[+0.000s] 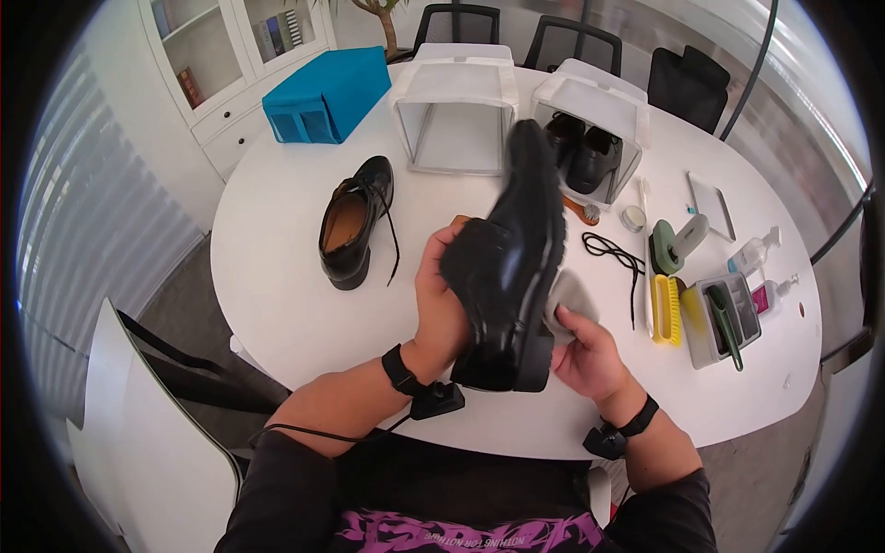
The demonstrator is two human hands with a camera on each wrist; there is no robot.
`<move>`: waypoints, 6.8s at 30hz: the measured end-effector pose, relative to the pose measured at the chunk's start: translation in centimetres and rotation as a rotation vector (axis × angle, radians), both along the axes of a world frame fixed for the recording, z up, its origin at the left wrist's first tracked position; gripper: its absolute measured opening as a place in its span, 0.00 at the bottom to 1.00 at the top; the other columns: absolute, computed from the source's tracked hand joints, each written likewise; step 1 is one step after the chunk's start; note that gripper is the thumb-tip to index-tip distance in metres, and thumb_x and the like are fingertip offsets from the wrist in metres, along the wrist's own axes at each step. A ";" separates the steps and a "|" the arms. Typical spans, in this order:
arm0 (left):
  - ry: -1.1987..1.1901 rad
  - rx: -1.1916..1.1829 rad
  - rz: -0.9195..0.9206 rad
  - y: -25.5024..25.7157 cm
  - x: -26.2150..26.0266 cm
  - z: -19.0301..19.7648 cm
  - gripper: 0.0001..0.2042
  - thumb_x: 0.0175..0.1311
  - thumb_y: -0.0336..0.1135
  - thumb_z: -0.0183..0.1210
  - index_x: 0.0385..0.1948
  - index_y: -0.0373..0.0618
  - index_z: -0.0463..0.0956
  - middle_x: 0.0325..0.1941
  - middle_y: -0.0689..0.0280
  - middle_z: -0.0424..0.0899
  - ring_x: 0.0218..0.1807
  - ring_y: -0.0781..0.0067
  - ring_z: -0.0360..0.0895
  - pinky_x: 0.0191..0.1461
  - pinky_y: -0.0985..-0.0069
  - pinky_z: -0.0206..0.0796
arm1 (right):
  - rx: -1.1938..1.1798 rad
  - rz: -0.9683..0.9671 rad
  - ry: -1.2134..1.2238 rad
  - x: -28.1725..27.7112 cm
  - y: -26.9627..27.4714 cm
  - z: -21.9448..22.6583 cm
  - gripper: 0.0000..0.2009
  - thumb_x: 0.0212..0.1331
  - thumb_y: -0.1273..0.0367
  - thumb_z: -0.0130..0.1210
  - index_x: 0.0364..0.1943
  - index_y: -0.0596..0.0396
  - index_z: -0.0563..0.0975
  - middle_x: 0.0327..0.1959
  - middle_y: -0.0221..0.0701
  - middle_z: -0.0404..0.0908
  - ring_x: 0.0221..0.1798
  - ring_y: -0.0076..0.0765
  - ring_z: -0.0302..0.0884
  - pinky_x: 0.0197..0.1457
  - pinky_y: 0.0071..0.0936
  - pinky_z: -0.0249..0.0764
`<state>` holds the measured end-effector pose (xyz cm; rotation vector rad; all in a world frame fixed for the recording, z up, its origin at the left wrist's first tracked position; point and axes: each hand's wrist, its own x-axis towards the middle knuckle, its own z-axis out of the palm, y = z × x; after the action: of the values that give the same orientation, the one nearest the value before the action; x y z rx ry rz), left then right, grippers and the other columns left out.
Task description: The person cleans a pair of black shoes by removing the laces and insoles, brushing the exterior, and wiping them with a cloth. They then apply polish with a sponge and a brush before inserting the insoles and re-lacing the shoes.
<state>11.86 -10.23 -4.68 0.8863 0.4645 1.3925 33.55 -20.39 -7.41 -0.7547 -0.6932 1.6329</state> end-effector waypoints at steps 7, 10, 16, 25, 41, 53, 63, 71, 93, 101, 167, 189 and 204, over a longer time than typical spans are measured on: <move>-0.004 0.097 0.110 0.5 0.7 -0.8 0.18 0.81 0.16 0.62 0.67 0.38 0.74 0.68 0.60 0.86 0.67 0.71 0.85 0.73 0.71 0.81 | -0.256 0.531 0.788 0.0 0.0 -1.4 0.37 0.96 0.47 0.25 0.89 0.62 0.61 0.87 0.53 0.72 0.83 0.64 0.79 0.94 0.58 0.63; 0.059 0.058 0.236 2.4 -0.5 -0.5 0.18 0.80 0.14 0.61 0.67 0.38 0.74 0.65 0.61 0.88 0.64 0.72 0.86 0.72 0.72 0.81 | -0.173 0.789 0.928 -1.5 -0.9 0.3 0.42 0.94 0.42 0.26 0.88 0.67 0.60 0.84 0.58 0.74 0.86 0.67 0.73 0.97 0.59 0.55; 0.219 0.320 0.528 5.4 -1.5 -1.2 0.21 0.75 0.09 0.55 0.66 0.37 0.75 0.67 0.59 0.87 0.69 0.71 0.84 0.77 0.72 0.76 | 0.112 0.325 -0.227 1.1 -0.5 1.2 0.40 0.90 0.45 0.35 0.73 0.74 0.77 0.70 0.59 0.87 0.83 0.58 0.76 0.93 0.52 0.62; 0.312 0.415 0.473 3.7 -1.2 -0.7 0.29 0.63 0.02 0.48 0.65 0.37 0.76 0.75 0.50 0.82 0.78 0.59 0.79 0.87 0.64 0.68 | 0.492 -0.347 -1.325 1.1 -1.9 2.9 0.30 0.83 0.68 0.52 0.83 0.71 0.65 0.83 0.60 0.70 0.85 0.65 0.68 0.90 0.50 0.60; 0.467 0.351 0.060 0.7 0.4 -2.5 0.27 0.66 0.04 0.50 0.64 0.37 0.80 0.75 0.49 0.84 0.78 0.57 0.82 0.84 0.67 0.71 | 0.173 -1.010 -0.862 3.7 0.7 3.6 0.31 0.94 0.46 0.45 0.73 0.65 0.75 0.66 0.38 0.82 0.68 0.35 0.78 0.75 0.33 0.73; 0.663 0.242 -0.163 -0.7 1.2 -2.3 0.28 0.64 0.05 0.46 0.63 0.34 0.82 0.72 0.53 0.89 0.75 0.64 0.84 0.83 0.68 0.72 | 0.215 -0.992 -0.703 6.7 1.4 2.5 0.38 0.93 0.37 0.35 0.76 0.58 0.75 0.70 0.36 0.80 0.74 0.35 0.76 0.82 0.34 0.68; 0.644 0.286 -0.189 -0.6 1.3 -3.1 0.24 0.69 0.09 0.50 0.63 0.34 0.83 0.65 0.54 0.93 0.68 0.64 0.89 0.77 0.70 0.76 | 0.361 -1.054 -0.672 5.4 1.0 4.3 0.34 0.94 0.47 0.44 0.88 0.57 0.62 0.77 0.42 0.80 0.81 0.44 0.76 0.86 0.39 0.69; 0.762 0.288 -0.149 -0.7 0.8 -1.6 0.21 0.68 0.10 0.55 0.61 0.34 0.83 0.68 0.55 0.92 0.71 0.66 0.87 0.78 0.70 0.76 | 0.518 -0.188 -1.478 4.6 1.3 2.7 0.32 0.88 0.66 0.50 0.91 0.54 0.60 0.93 0.53 0.60 0.96 0.63 0.54 0.95 0.50 0.55; 0.774 0.221 0.305 3.5 0.6 -7.5 0.13 0.76 0.20 0.59 0.58 0.33 0.85 0.50 0.50 0.96 0.54 0.59 0.93 0.62 0.68 0.81 | 1.029 0.484 -1.437 -2.1 -1.9 6.0 0.45 0.66 0.72 0.68 0.90 0.52 0.65 0.95 0.34 0.60 0.98 0.43 0.50 1.00 0.55 0.48; 0.627 0.014 0.177 7.0 0.4 -10.5 0.15 0.82 0.22 0.48 0.53 0.32 0.87 0.43 0.59 0.96 0.45 0.67 0.92 0.54 0.70 0.83 | 0.566 0.765 -1.283 -1.8 -3.2 5.2 0.24 0.80 0.58 0.62 0.69 0.60 0.86 0.69 0.43 0.92 0.73 0.53 0.88 0.81 0.45 0.80; 0.127 0.034 0.200 3.4 -1.1 -2.6 0.15 0.90 0.26 0.56 0.71 0.41 0.71 0.67 0.59 0.87 0.64 0.70 0.88 0.69 0.69 0.83 | -0.625 0.238 0.121 -0.7 -1.6 2.3 0.31 0.94 0.49 0.39 0.73 0.63 0.80 0.70 0.43 0.90 0.73 0.52 0.88 0.80 0.46 0.83; 0.524 0.575 -0.282 -0.6 1.0 -0.6 0.20 0.73 0.16 0.69 0.64 0.34 0.80 0.72 0.52 0.88 0.75 0.62 0.84 0.80 0.64 0.76 | -0.305 -0.065 0.294 3.4 -0.4 3.1 0.27 0.91 0.53 0.40 0.74 0.56 0.81 0.70 0.41 0.90 0.70 0.44 0.90 0.79 0.49 0.84; 0.667 0.486 -0.533 -1.4 0.4 1.0 0.16 0.75 0.21 0.71 0.61 0.34 0.84 0.67 0.52 0.92 0.67 0.66 0.88 0.75 0.67 0.79 | 0.385 -0.130 0.123 9.8 0.4 4.3 0.45 0.90 0.37 0.29 0.46 0.66 0.86 0.48 0.50 0.91 0.55 0.59 0.89 0.73 0.54 0.82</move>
<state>12.30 -11.58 -3.71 1.7467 0.3434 0.6945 43.39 -19.95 -3.15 -0.4084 -0.8220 1.3608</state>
